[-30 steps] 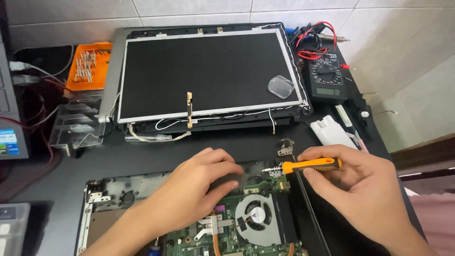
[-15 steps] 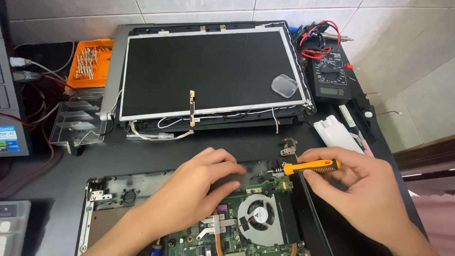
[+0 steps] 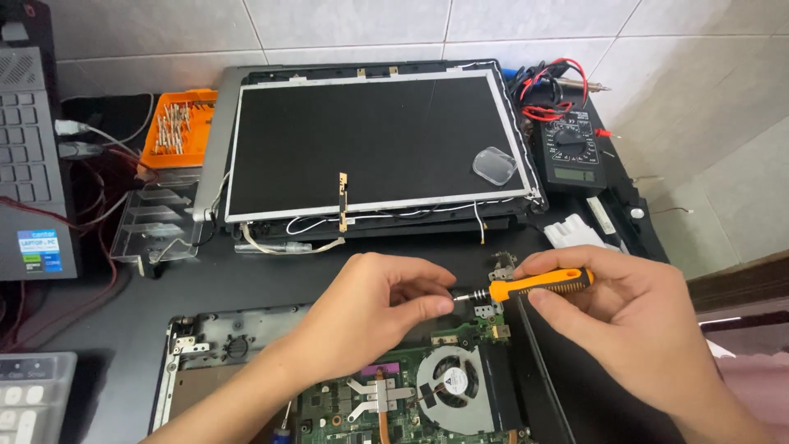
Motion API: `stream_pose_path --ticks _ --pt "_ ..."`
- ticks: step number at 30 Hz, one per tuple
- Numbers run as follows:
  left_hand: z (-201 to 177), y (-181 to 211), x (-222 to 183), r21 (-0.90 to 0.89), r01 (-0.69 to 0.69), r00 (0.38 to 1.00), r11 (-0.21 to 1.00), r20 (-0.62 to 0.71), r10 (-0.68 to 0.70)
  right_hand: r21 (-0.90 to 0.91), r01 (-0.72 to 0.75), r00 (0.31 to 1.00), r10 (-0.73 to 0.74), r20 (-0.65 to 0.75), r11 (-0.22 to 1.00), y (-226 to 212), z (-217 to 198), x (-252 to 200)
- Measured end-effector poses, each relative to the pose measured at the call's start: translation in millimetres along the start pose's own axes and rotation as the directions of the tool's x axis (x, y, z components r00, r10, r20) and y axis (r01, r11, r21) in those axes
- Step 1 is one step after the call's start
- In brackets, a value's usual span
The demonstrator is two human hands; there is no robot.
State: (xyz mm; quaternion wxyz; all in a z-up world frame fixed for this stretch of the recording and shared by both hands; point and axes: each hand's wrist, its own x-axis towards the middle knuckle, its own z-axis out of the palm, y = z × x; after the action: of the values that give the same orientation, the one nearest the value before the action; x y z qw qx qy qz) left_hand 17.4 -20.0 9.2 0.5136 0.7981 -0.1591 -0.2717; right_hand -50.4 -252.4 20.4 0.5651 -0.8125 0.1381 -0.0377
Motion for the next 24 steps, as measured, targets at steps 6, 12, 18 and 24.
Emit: stream_pose_path --ticks 6,12,18,24 --pt "2 3 7 -0.213 0.097 0.995 0.972 0.012 -0.096 0.026 0.071 0.997 -0.071 -0.001 0.997 4 0 2" --pt "-2 18 11 -0.048 0.089 0.996 0.995 0.010 -0.089 0.061 0.117 0.993 -0.116 -0.015 0.991 6 -1 4" --pt "-15 9 41 0.270 -0.361 0.910 0.893 -0.106 0.400 0.008 0.123 0.987 -0.122 -0.106 0.992 6 -7 5" --pt "-36 -2 115 0.559 -0.509 0.759 0.654 -0.066 0.647 -0.005 0.153 0.979 -0.152 -0.134 0.988 11 -10 3"
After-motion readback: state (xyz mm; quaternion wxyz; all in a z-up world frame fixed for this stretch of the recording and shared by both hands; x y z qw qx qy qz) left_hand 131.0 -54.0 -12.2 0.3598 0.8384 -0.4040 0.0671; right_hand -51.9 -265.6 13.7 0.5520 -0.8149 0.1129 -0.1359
